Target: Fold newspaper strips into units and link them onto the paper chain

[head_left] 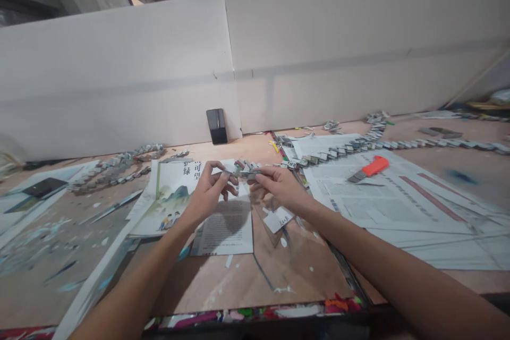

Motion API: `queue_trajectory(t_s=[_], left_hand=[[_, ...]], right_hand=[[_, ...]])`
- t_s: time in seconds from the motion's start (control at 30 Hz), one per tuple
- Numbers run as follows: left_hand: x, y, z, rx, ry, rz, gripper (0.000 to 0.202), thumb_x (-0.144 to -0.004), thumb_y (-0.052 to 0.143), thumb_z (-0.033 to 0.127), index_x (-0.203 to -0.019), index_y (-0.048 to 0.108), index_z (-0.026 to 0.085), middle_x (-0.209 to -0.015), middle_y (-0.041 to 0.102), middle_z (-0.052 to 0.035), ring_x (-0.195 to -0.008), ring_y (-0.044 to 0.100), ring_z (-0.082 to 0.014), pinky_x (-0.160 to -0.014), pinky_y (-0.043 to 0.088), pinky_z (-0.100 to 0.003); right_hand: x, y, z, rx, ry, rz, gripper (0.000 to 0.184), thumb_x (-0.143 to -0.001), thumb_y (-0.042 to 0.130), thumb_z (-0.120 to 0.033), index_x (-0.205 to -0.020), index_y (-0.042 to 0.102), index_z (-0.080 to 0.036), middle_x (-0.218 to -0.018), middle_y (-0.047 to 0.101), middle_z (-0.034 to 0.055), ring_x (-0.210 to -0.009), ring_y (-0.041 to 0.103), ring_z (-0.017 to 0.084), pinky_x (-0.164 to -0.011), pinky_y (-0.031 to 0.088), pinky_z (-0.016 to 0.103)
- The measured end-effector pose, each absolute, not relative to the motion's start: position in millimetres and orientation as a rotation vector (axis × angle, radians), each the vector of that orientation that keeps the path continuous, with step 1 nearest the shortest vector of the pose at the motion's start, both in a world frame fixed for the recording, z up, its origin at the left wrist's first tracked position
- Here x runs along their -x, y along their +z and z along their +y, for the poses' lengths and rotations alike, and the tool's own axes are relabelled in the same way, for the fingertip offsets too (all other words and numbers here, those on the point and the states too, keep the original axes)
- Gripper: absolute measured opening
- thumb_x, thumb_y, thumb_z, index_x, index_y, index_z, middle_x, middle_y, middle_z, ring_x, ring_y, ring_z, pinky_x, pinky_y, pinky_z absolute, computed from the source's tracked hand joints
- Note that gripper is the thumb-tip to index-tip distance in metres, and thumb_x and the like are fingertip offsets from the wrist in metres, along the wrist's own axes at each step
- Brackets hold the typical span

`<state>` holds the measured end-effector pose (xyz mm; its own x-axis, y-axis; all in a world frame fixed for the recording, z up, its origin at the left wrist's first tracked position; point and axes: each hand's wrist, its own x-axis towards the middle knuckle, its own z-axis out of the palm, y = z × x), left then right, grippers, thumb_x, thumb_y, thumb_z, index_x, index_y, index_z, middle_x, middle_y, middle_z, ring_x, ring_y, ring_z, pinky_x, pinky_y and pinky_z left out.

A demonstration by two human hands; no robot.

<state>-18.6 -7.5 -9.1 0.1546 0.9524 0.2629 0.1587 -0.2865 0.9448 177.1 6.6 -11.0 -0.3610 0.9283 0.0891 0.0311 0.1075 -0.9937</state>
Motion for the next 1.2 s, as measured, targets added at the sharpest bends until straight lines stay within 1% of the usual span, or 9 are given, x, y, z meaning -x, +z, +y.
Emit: queue_trajectory(t_s=[0.17,0.37,0.47,0.6,0.7,0.83,0.93,1.03,1.2], left_hand=[[21.6,-10.7,-7.3,-1.761,1.171,1.033,0.018,-0.089,0.049,0.028,-0.102,0.037,0.024,-0.079,0.057,0.0011,-0.068,0.060,-0.0138,-0.057,0.044,-0.025],[19.6,-4.2,-15.4,-2.089,1.051,1.147,0.015,-0.085,0.051,0.021,-0.100,0.051,0.020,-0.087,0.057,-0.0024,-0.074,0.057,-0.0142,-0.068,0.044,-0.028],[15.8,-2.9,-19.9,-2.272,1.073,1.196,0.019,-0.083,0.057,0.022,-0.101,0.054,0.021,-0.096,0.061,-0.0044,-0.086,0.059,-0.0168,-0.076,0.045,-0.030],[15.0,-3.4,-22.3,-2.554,1.094,1.172,0.006,-0.086,0.050,0.017,-0.090,0.054,0.019,-0.086,0.062,-0.0042,-0.080,0.058,-0.0166,-0.071,0.045,-0.030],[17.3,-2.9,-24.6,-2.862,0.934,1.035,0.009,-0.084,0.047,0.012,-0.085,0.054,0.017,-0.079,0.058,-0.0058,-0.076,0.054,-0.0185,-0.065,0.045,-0.031],[16.9,-3.0,-26.9,-3.088,0.778,0.891,0.015,-0.081,0.045,0.006,-0.083,0.056,0.017,-0.078,0.057,-0.0070,-0.078,0.055,-0.0202,-0.067,0.047,-0.033],[13.5,-3.1,-25.9,-2.926,0.958,0.903,0.017,-0.083,0.048,0.007,-0.092,0.058,0.017,-0.093,0.062,-0.0091,-0.090,0.059,-0.0197,-0.076,0.050,-0.033],[10.6,-2.7,-24.6,-2.607,1.177,0.961,0.013,-0.085,0.052,0.013,-0.096,0.058,0.019,-0.104,0.065,-0.0086,-0.097,0.061,-0.0190,-0.083,0.050,-0.035],[11.6,-2.3,-23.2,-1.989,1.277,1.107,0.014,-0.084,0.058,0.025,-0.097,0.057,0.018,-0.105,0.068,-0.0105,-0.084,0.068,-0.0204,-0.075,0.055,-0.035]], right_hand=[[-174.0,-17.4,1.5,0.916,1.393,-1.580,0.015,-0.087,0.054,-0.032,-0.096,0.049,-0.021,-0.083,0.070,0.0057,-0.067,0.067,0.014,-0.044,0.048,0.018],[-171.8,-21.5,-2.1,0.880,1.267,-1.679,0.016,-0.087,0.054,-0.035,-0.091,0.054,-0.020,-0.073,0.066,0.0023,-0.056,0.060,0.010,-0.046,0.046,0.019],[-169.1,-24.2,-2.1,0.851,1.115,-1.717,0.013,-0.086,0.054,-0.031,-0.092,0.058,-0.020,-0.079,0.064,0.0015,-0.065,0.060,0.012,-0.055,0.047,0.022],[-173.9,-13.7,-6.3,0.859,0.668,-1.857,0.010,-0.082,0.057,-0.023,-0.090,0.062,-0.020,-0.084,0.062,0.0035,-0.073,0.057,0.015,-0.066,0.047,0.029],[-183.4,2.3,-9.6,0.781,0.317,-1.887,0.026,-0.077,0.060,-0.017,-0.104,0.060,-0.019,-0.105,0.058,0.0096,-0.098,0.056,0.020,-0.085,0.045,0.036],[-190.4,11.4,-8.6,0.627,0.290,-2.166,0.026,-0.078,0.063,-0.020,-0.104,0.061,-0.020,-0.112,0.062,0.0088,-0.109,0.054,0.021,-0.095,0.041,0.037],[-190.4,6.6,-4.2,0.645,0.376,-2.180,0.012,-0.082,0.057,-0.018,-0.093,0.063,-0.020,-0.090,0.068,0.0038,-0.086,0.062,0.017,-0.079,0.047,0.031],[-191.8,0.4,0.8,0.702,0.363,-2.060,0.013,-0.084,0.055,-0.018,-0.094,0.063,-0.020,-0.091,0.069,0.0041,-0.084,0.062,0.017,-0.075,0.047,0.030],[-194.9,-5.0,3.4,0.720,0.271,-1.964,0.012,-0.082,0.057,-0.018,-0.091,0.063,-0.023,-0.090,0.069,0.0037,-0.085,0.062,0.019,-0.077,0.047,0.032]])
